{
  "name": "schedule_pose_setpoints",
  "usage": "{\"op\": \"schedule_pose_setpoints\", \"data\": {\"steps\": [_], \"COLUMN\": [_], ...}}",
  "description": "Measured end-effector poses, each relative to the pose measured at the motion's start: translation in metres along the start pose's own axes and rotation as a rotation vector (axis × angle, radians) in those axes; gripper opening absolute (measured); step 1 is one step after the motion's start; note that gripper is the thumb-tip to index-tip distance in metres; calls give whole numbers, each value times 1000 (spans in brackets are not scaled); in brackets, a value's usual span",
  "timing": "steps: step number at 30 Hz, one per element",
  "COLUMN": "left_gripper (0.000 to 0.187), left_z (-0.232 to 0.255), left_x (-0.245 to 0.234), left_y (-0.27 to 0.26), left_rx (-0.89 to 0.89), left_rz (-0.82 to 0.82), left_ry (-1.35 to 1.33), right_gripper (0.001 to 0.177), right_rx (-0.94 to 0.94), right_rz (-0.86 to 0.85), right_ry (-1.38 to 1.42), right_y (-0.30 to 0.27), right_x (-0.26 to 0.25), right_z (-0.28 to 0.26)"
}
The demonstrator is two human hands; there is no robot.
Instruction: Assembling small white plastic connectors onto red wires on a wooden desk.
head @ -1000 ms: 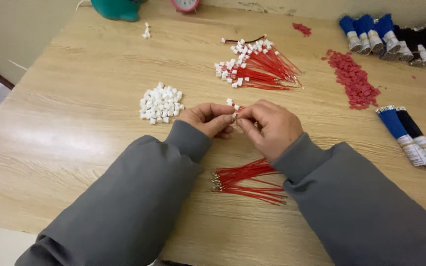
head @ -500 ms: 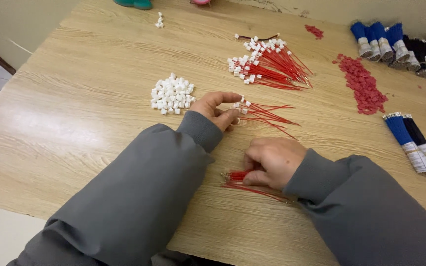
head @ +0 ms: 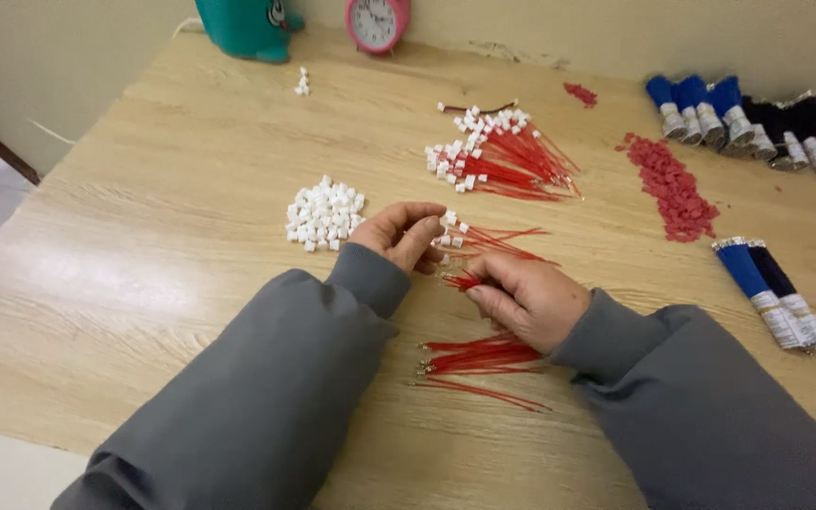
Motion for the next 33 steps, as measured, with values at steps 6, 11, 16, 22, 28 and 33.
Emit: {"op": "schedule_pose_setpoints", "data": {"steps": [6,11,16,22,28,33], "left_gripper": [30,25,21,23,27,22], "left_z": [19,24,20,73,36,13], "left_x": [2,-1,-17,-103,-131,-126], "left_y": [-1,-1,10,22,21,23], "left_rx": [42,118,179,384,231,-15], "left_rz": [32,66,105,142,-183,-407], "left_ry": [-33,49,80,492,812,1339], "right_gripper": [20,22,22,24,26,22], "right_rx": [24,29,29,108,174,183], "right_rz": [144,227,150,162,328,316], "right_ry": [140,28,-115,-305,-222,-5], "right_y": [5,-1,12,48,53,24], "right_x": [-3,-23,-16,-17,-32,-28], "right_z": [12,1,13,25,39,24]}}
Point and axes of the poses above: each hand's wrist, its own y-axis towards the middle knuckle, its own x-axis out of the palm, z = x × y, the point moved 3 cm from there along y, towards the middle knuckle, and after that the axes turned 14 degrees about x, right-handed, at the moved point
